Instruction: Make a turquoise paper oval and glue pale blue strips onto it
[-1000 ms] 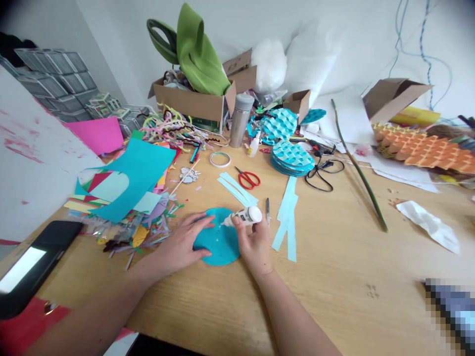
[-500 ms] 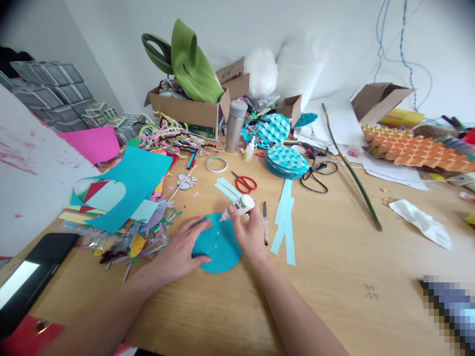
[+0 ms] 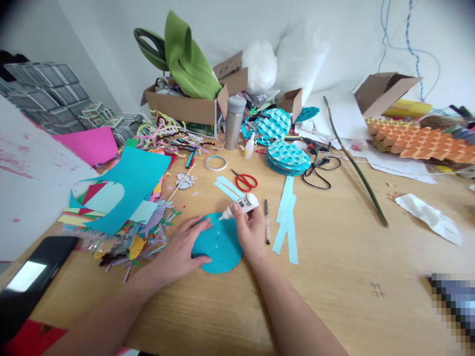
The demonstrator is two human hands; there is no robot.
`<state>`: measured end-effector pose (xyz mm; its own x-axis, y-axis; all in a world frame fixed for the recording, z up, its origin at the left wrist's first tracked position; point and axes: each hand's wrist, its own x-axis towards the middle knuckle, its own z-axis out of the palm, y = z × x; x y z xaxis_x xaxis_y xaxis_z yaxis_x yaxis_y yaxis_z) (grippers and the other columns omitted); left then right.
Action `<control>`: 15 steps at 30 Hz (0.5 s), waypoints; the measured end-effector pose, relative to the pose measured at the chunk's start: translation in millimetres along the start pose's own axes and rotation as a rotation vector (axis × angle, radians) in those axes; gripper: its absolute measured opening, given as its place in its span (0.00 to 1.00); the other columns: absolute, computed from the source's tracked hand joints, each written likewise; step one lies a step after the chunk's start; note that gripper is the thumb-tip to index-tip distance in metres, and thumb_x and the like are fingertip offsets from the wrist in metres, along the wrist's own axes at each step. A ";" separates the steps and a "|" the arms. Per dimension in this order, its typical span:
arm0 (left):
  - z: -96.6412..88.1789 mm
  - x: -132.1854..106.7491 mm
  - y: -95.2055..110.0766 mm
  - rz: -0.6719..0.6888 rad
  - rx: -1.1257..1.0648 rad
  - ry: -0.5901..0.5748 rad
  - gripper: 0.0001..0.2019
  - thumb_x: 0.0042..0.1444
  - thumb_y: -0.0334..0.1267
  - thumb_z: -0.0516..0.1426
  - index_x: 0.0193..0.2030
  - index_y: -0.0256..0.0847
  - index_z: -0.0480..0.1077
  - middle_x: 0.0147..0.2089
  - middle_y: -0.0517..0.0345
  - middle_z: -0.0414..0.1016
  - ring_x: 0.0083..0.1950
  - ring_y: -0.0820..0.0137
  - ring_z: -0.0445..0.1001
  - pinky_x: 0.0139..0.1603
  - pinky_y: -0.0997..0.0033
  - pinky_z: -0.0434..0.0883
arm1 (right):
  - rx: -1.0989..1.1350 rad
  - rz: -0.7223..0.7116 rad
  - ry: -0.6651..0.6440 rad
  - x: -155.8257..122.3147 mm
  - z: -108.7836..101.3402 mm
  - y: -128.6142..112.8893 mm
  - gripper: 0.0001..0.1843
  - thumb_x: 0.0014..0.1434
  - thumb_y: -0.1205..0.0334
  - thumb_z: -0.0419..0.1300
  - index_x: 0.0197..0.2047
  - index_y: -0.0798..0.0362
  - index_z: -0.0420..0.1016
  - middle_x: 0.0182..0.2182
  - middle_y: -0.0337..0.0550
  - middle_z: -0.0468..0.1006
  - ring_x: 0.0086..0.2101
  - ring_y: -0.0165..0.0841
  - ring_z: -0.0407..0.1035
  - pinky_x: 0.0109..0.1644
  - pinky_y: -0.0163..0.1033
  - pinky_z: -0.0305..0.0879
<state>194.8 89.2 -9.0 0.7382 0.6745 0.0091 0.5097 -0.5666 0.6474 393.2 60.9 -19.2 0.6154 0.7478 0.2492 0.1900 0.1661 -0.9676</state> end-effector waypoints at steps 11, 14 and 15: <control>-24.3 -13.4 31.2 0.077 -0.634 0.081 0.19 0.66 0.51 0.49 0.54 0.44 0.72 0.58 0.50 0.73 0.65 0.58 0.65 0.66 0.53 0.60 | 0.503 0.244 0.156 17.4 -18.6 -11.8 0.19 0.46 0.50 0.72 0.30 0.53 0.70 0.27 0.34 0.70 0.27 0.27 0.66 0.31 0.34 0.65; -31.9 -33.8 70.6 0.173 -1.192 -0.301 0.36 0.65 0.62 0.34 0.54 0.40 0.73 0.54 0.47 0.76 0.57 0.55 0.73 0.62 0.50 0.64 | 0.588 0.260 0.169 12.5 -31.6 -12.0 0.18 0.46 0.52 0.73 0.32 0.53 0.72 0.29 0.35 0.72 0.29 0.28 0.69 0.31 0.33 0.68; -32.4 -40.7 82.2 0.186 -1.288 -0.459 0.43 0.62 0.65 0.28 0.55 0.38 0.73 0.54 0.44 0.76 0.57 0.53 0.74 0.60 0.49 0.66 | 0.619 0.265 0.178 10.2 -34.6 -11.4 0.18 0.45 0.53 0.73 0.32 0.52 0.72 0.29 0.35 0.73 0.30 0.28 0.70 0.31 0.33 0.68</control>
<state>192.3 30.5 68.6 0.9561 0.2803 0.0860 -0.1910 0.3732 0.9079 423.7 44.4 -4.3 0.7070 0.7057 -0.0470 -0.4223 0.3679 -0.8284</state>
